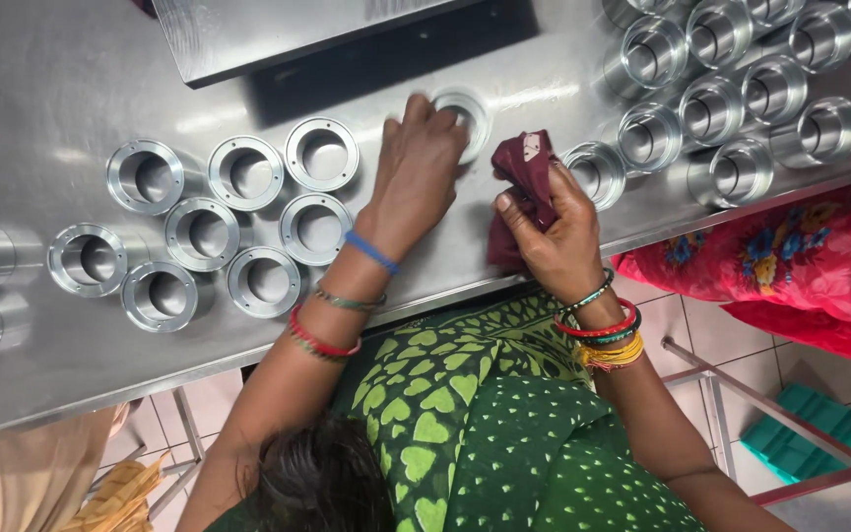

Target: Inspecting metal rings using a dial gauge and wiping them with a cloth.

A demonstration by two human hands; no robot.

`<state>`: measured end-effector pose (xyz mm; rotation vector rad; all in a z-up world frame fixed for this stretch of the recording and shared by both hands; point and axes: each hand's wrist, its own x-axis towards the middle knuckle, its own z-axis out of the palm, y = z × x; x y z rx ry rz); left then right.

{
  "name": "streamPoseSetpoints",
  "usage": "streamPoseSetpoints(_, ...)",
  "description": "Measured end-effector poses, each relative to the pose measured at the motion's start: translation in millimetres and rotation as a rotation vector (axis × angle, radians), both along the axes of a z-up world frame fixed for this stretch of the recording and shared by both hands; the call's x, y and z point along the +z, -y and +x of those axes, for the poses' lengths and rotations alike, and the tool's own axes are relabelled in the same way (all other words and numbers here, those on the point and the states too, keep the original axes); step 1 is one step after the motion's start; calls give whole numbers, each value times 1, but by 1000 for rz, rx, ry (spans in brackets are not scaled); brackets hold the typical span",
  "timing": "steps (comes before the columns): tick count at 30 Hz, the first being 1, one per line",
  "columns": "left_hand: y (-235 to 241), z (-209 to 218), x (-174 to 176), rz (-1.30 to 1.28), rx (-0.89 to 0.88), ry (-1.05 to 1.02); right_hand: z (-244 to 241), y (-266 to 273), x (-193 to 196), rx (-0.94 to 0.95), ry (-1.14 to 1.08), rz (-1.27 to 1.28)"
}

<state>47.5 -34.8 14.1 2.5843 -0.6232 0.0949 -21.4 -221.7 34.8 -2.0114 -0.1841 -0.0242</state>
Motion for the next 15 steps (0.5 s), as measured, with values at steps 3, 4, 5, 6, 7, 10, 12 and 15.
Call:
streamPoseSetpoints(3, -16, -28, 17, -267, 29, -297, 1, -6, 1, -29, 196, -280)
streamPoseSetpoints(4, -23, -41, 15, -486, 78, -324, -1, -12, 0, -21, 305, -432)
streamPoseSetpoints(5, -28, -49, 7, -482, 84, -325, -4, -23, 1, -16, 303, -428)
streamPoseSetpoints(6, -31, -57, -2, -634, 146, -517, -7, -34, 2, 58, 428, -478)
streamPoseSetpoints(7, -35, -66, -11, -785, 209, -709, -10, -46, 3, 132, 554, -527)
streamPoseSetpoints(10, -53, -96, -5, -988, -5, -751, -13, -50, -15, 163, 239, -119)
streamPoseSetpoints(12, -60, -100, -13, -1035, -57, -617, -12, -43, -35, 164, -93, 174)
streamPoseSetpoints(15, -69, -99, -1, -1047, -72, -655, -12, -41, -40, 188, -420, 445)
